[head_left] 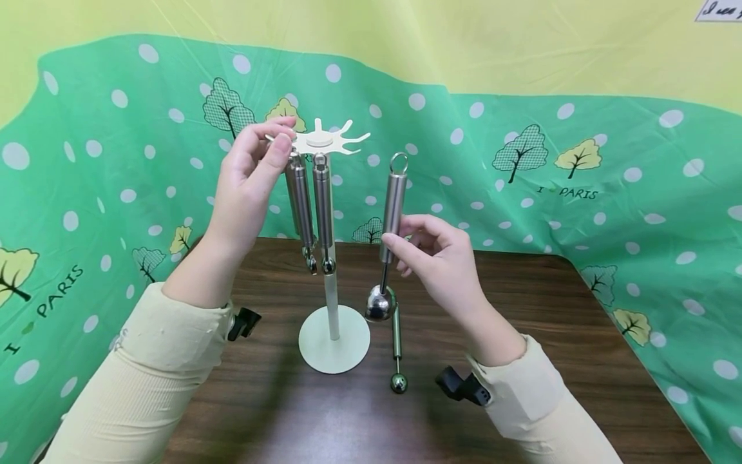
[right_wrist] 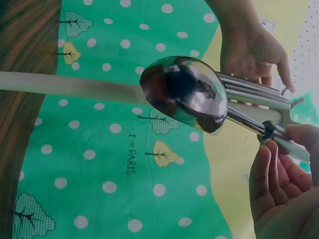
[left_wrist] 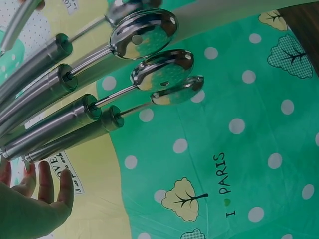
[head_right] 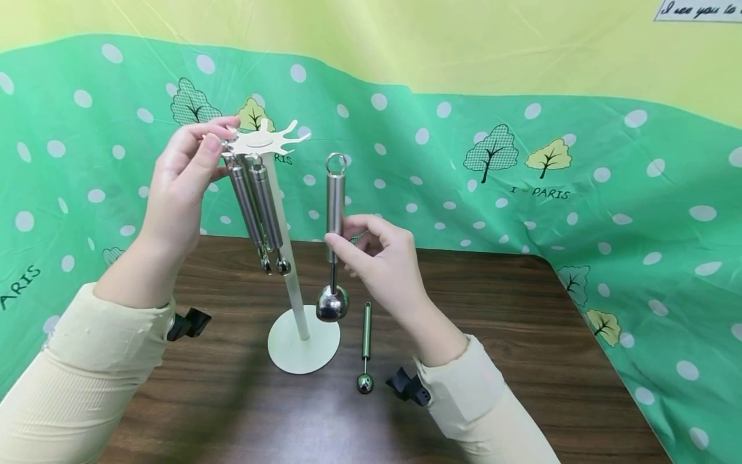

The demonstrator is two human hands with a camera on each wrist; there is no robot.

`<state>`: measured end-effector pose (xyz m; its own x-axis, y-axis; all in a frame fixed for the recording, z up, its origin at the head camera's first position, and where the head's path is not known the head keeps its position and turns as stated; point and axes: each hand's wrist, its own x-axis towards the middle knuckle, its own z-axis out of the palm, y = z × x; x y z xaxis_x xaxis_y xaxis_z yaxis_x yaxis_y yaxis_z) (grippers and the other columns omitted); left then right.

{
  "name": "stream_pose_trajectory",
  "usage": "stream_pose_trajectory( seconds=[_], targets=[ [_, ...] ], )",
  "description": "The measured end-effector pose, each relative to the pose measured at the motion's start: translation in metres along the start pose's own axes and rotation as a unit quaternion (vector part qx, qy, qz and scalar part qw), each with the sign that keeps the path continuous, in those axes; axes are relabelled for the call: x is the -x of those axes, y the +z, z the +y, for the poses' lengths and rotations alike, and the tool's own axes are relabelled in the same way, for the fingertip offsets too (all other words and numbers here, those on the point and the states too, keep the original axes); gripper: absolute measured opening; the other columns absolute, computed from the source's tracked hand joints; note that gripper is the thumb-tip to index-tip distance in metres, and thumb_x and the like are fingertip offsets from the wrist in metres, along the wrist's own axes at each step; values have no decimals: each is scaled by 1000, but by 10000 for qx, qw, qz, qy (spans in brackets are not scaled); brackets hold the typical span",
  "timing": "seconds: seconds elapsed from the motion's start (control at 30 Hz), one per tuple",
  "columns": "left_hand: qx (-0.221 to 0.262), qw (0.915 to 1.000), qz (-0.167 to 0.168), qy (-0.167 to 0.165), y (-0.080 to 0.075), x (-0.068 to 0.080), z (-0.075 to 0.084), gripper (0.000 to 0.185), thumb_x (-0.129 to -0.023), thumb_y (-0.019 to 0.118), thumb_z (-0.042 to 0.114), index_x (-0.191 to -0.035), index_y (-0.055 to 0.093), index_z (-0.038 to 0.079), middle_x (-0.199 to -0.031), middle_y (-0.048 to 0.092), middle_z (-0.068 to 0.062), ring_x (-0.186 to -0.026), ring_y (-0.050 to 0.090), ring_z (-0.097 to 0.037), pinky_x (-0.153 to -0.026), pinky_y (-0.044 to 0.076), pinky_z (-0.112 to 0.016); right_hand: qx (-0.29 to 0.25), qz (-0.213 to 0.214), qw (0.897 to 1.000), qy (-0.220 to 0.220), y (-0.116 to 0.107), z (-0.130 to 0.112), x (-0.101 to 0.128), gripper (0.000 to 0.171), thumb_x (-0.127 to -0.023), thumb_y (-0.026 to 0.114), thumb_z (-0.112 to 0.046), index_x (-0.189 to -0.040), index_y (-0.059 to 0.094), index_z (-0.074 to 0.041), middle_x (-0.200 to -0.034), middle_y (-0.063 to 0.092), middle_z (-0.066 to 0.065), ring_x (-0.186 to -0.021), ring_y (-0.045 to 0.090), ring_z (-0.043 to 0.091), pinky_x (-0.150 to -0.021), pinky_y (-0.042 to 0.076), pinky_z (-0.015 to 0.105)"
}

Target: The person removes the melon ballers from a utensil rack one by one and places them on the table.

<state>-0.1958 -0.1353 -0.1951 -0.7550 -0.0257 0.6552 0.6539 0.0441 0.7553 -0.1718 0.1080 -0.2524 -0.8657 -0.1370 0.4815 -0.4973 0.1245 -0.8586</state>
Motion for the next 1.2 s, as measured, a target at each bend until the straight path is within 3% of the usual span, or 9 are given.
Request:
stream_pose_trajectory(
  seconds=[0.37,0.73,1.2],
  targets=[
    [-492,9987,147,-16,1,2,2,5,-98,54,25,-100,58,25,-136,57,-2,-113,51,-19,-97,39,-32,235,163,9967,756,-16,13,8,19,-88,73,-10,-102,67,2,-71,66,-6,-54,59,13,-57,56,28],
    [-621,9977,250,-91,3,4,6,4,-98,56,26,-100,59,26,-136,57,-1,-112,50,-18,-91,41,-32,413,161,9918,1196,-27,32,17,21,-89,72,-11,-103,67,3,-68,66,-8,-52,59,11,-55,56,29],
    [-714,9969,276,-202,4,6,8,7,-98,57,27,-102,60,22,-137,57,0,-108,49,-18,-86,44,-29,686,83,9783,1953,-37,63,31,27,-89,72,-12,-103,64,9,-66,62,-6,-52,59,9,-55,56,28]
  ],
)
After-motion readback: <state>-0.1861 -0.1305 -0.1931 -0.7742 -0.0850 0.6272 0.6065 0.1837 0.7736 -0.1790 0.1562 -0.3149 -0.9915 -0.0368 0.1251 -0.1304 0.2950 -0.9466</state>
